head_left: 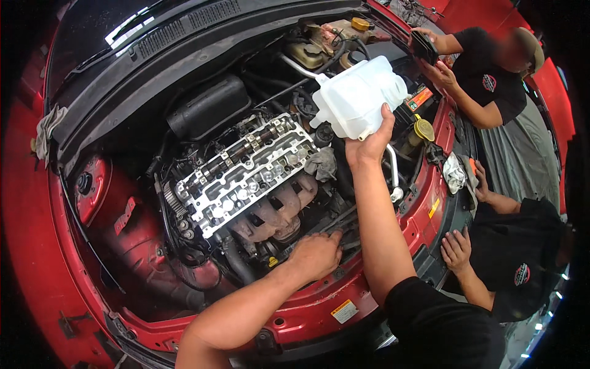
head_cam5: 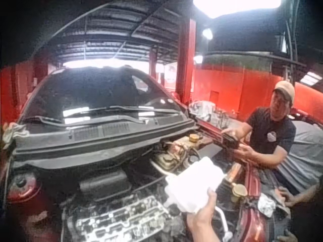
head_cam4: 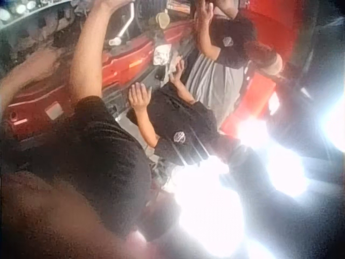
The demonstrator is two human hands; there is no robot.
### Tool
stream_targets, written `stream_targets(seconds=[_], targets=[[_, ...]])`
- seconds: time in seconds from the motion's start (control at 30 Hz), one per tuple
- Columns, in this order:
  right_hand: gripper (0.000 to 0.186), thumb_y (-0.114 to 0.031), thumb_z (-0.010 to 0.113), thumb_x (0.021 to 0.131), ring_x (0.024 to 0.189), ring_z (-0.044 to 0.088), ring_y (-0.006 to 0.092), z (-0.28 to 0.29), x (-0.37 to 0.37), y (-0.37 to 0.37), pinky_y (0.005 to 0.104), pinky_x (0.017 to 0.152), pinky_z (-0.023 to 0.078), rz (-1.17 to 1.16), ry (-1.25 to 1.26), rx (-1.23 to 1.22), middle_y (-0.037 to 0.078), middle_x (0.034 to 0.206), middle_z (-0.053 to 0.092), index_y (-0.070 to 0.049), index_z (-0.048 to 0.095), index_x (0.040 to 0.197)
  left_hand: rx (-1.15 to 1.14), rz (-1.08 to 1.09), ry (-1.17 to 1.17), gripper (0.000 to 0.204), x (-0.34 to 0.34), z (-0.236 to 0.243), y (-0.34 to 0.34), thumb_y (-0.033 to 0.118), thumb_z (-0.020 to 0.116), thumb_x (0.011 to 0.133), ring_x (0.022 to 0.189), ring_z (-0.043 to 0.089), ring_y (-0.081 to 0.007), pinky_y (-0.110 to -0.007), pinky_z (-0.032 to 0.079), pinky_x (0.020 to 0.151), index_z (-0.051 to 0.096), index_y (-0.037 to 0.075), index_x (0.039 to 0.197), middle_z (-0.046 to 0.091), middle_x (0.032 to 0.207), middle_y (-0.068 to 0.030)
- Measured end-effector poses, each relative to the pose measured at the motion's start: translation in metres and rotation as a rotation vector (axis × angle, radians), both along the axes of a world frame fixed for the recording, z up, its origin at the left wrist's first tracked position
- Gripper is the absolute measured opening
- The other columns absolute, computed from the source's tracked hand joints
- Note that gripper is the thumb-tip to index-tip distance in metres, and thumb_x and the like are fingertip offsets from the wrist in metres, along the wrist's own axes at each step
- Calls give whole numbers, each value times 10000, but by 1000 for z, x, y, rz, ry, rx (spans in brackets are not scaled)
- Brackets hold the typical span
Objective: The person wipes a coolant reservoir tank with a cloth and then attempts to position and install it into the engine bay of a car.
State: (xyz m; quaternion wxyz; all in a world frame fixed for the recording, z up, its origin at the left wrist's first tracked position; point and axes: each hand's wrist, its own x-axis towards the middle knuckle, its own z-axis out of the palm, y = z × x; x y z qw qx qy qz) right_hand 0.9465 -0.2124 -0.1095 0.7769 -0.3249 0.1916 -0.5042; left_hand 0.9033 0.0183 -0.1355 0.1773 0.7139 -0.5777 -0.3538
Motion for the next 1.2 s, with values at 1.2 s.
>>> stream_targets(seconds=[1.2], targets=[[734,-529,529,909,1324,519,294,10,-2,6,456,1113,401,115,-162,-31,96,1438,532,-96,403,1489,-89,129,-14,479,3,6,0,199,574,935,960,669,-436,-527,526,855,485,-1,1360,681,992,-275]])
